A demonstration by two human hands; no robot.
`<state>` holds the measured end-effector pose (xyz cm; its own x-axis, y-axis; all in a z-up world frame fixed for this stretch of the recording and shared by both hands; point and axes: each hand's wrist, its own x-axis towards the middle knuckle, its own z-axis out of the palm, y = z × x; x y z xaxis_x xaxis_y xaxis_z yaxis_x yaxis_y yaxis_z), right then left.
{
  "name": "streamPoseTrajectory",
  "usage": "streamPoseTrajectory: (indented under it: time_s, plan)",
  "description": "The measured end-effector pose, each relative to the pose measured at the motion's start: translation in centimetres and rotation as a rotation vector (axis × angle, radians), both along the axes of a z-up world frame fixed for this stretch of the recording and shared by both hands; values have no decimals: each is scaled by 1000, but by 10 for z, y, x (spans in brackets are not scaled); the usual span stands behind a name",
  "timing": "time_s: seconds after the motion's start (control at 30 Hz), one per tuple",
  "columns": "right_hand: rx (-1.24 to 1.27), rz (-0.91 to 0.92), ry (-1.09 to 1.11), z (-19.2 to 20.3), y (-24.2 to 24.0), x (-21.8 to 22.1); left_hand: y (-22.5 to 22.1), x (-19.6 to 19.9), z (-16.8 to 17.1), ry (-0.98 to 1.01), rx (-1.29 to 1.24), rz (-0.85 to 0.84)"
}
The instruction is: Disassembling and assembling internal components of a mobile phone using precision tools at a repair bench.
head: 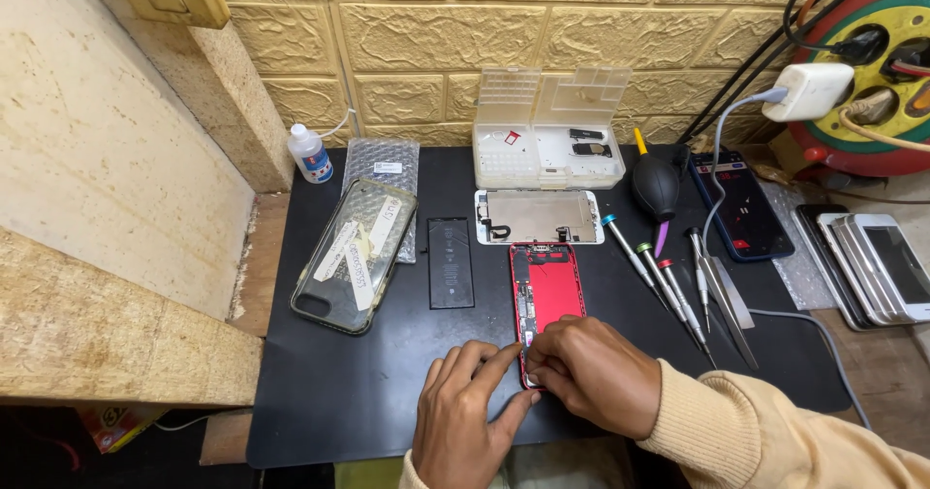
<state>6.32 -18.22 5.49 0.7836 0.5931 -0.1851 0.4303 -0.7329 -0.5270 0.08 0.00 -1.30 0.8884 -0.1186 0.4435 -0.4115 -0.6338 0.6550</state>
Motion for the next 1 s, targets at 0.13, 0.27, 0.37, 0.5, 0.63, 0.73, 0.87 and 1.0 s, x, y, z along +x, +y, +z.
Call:
streamPoseTrajectory:
  time_s: [0.13, 0.27, 0.37, 0.5, 0.63, 0.73, 0.87, 1.0]
  plan:
    - [-19, -7, 25, 3, 1, 2, 1, 0, 1, -1, 0, -6]
    - [-33, -13, 59, 5, 1, 3, 0, 1, 1, -10, 2, -1]
    - [-18, -8, 27, 1, -1, 1, 1, 0, 2, -10, 9, -3]
    - [1, -2, -66, -4, -3, -4, 1, 0, 1, -17, 11, -3]
    - [-42, 2, -72, -5, -2, -5, 1, -1, 3, -14, 10, -3]
    - [-34, 9, -55, -2, -1, -3, 0, 0, 2, -9, 4, -7]
    - [-55, 28, 8, 2, 1, 3, 1, 0, 3, -15, 3, -5]
    - [-75, 21, 73, 1, 0, 7, 0, 0, 4, -6, 6, 1]
